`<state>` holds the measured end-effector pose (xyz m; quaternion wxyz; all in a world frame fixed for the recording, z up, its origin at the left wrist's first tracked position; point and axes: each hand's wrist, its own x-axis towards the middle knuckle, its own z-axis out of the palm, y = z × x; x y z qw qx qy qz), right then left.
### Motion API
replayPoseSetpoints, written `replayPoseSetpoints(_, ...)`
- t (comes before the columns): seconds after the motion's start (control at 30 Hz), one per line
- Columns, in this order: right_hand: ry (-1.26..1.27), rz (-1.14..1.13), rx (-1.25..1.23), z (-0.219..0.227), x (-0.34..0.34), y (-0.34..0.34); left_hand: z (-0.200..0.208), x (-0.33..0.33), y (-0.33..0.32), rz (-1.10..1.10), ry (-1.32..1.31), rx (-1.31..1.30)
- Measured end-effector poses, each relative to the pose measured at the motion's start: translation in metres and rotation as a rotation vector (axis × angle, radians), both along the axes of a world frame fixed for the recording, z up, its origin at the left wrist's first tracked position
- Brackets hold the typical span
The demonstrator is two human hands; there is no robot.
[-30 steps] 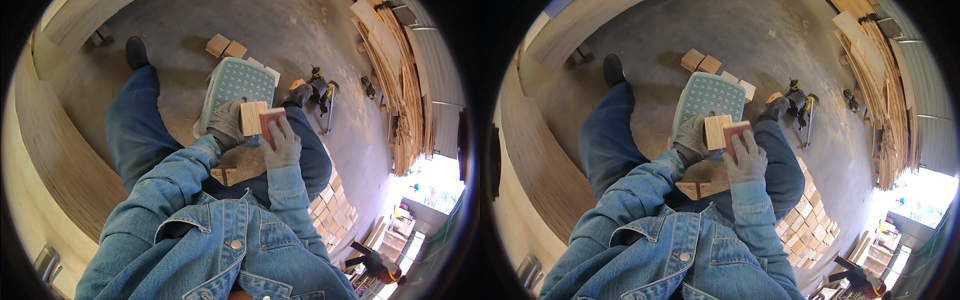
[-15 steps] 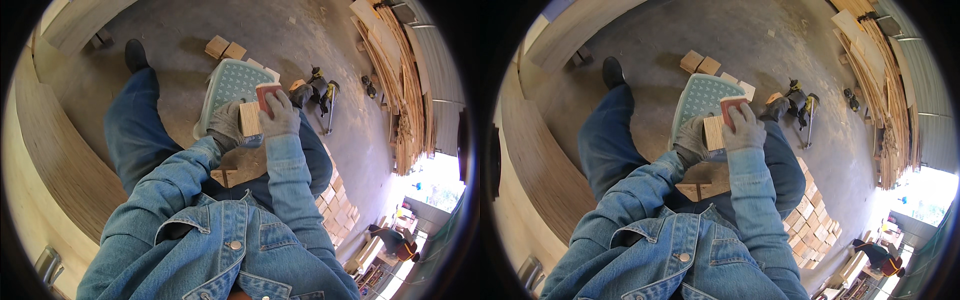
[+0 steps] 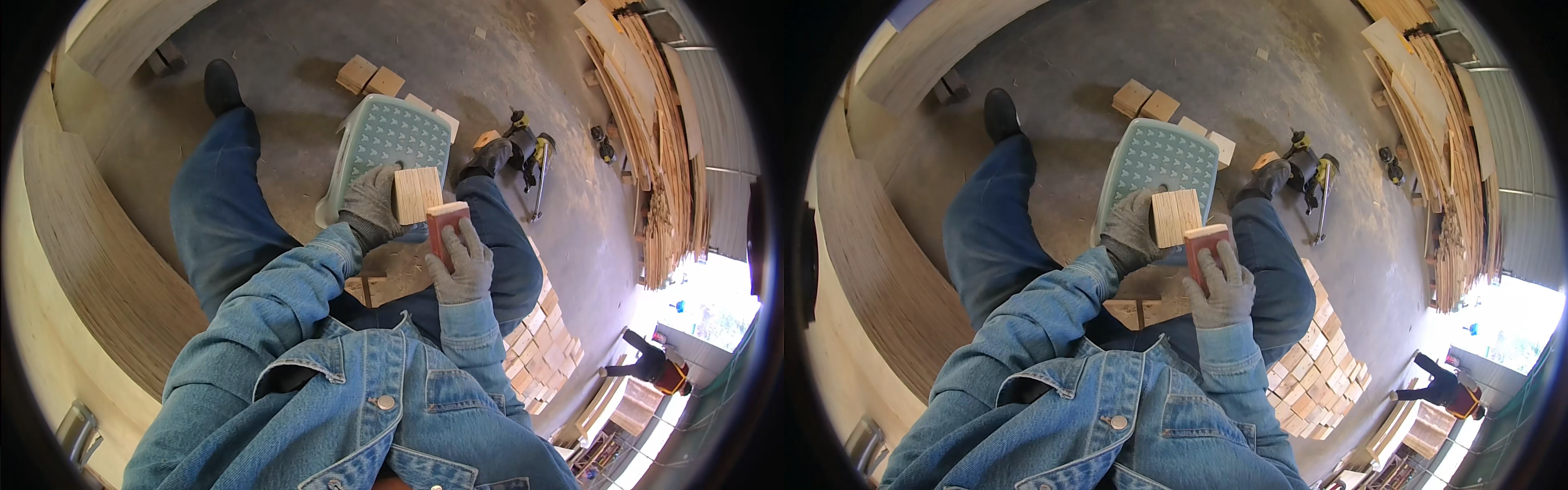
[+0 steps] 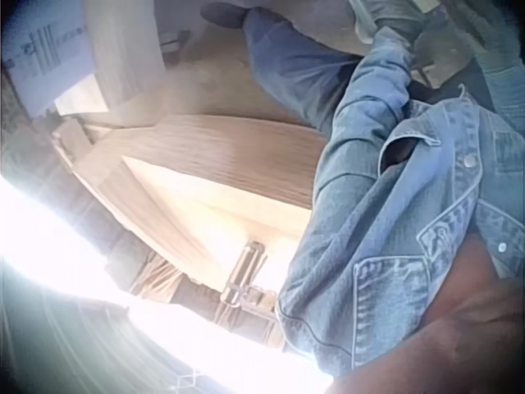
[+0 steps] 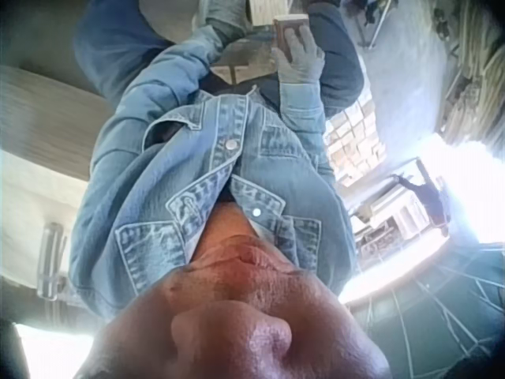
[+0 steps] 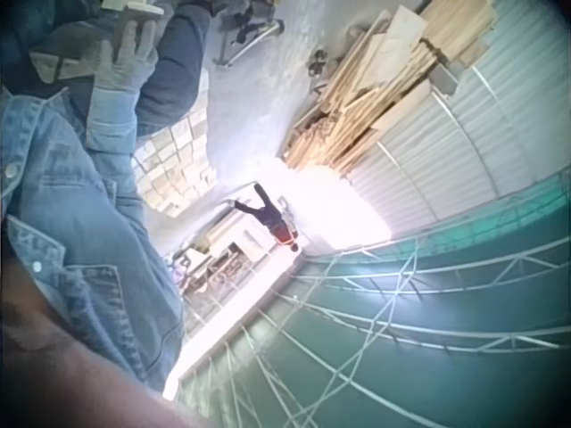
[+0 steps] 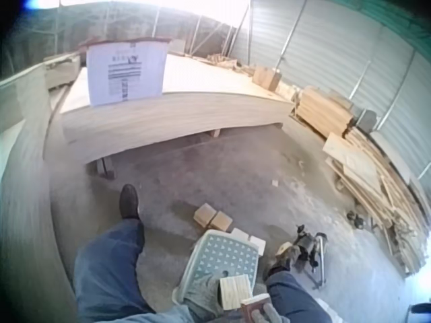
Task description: The person sits on a small stool and sands small wooden blocks using a sanding block. They hold each block in one hand and rub the sanding block over its surfaces, then place the finished block on a growing pile on the floor.
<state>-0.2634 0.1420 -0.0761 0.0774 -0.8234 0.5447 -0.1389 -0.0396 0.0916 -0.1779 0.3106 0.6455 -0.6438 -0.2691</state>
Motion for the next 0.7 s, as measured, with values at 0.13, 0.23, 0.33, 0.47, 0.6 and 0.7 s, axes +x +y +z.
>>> replayPoseSetpoints(0.13,-0.022,0.021,-0.032,0.002,0.001,-0.007,0.004,0.0,0.001,0.025,0.013,-0.041)
replayPoseSetpoints(0.23,0.021,-0.007,-0.022,0.0,0.014,-0.035,-0.002,-0.001,0.001,0.032,0.016,-0.049)
replayPoseSetpoints(0.33,0.073,-0.051,0.021,-0.002,0.039,-0.079,-0.006,-0.001,0.001,0.058,-0.028,-0.144)
replayPoseSetpoints(0.47,0.138,-0.096,0.064,0.001,0.065,-0.129,0.0,-0.002,-0.003,0.033,0.029,-0.079)
replayPoseSetpoints(0.6,0.116,-0.099,0.085,0.0,0.068,-0.128,-0.003,0.001,-0.003,0.042,0.07,-0.084)
replayPoseSetpoints(0.7,0.082,-0.069,0.072,0.001,0.045,-0.097,0.006,-0.001,-0.001,0.035,0.049,-0.133)
